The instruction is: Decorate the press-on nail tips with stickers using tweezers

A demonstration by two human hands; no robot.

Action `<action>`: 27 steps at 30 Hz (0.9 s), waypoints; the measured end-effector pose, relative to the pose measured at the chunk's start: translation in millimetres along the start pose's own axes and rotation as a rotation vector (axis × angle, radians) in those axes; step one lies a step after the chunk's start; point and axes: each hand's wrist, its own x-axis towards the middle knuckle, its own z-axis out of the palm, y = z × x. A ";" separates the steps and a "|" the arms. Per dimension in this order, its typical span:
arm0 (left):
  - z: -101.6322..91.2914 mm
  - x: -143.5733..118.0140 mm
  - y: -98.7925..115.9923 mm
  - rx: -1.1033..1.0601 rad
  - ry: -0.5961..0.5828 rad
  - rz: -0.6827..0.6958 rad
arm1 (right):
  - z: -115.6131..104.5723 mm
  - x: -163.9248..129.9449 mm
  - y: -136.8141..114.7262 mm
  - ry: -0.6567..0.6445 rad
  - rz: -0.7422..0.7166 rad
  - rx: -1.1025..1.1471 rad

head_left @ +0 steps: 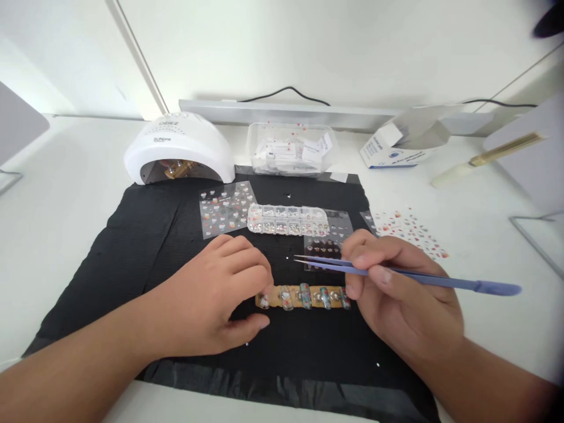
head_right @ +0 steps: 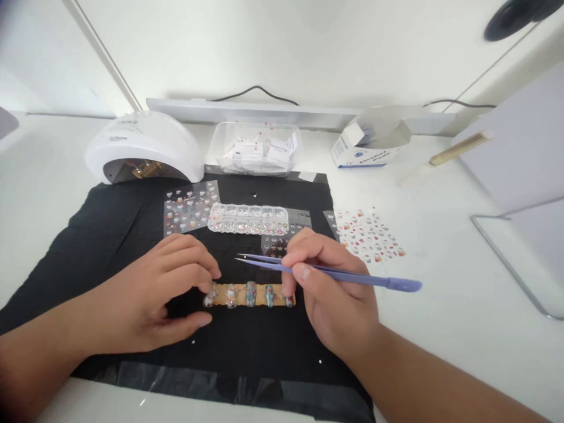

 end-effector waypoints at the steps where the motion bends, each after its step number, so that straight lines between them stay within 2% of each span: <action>1: -0.7 -0.5 0.2 -0.017 0.000 -0.008 | -0.1 0.1 0.0 0.003 -0.005 0.002; 6: -3.2 -2.5 -1.9 -0.108 0.051 -0.040 | -0.4 0.4 -2.5 0.005 -0.012 0.019; 13: -3.7 0.0 -9.8 0.030 0.196 -0.143 | -2.8 -0.5 -5.2 0.029 -0.054 -0.010; 23: -7.9 0.7 -13.9 0.102 0.225 -0.146 | -3.9 11.0 4.8 0.392 -0.068 0.004; 27: -11.1 0.4 -17.9 0.151 0.313 -0.129 | -2.4 12.8 8.3 0.433 -0.005 0.025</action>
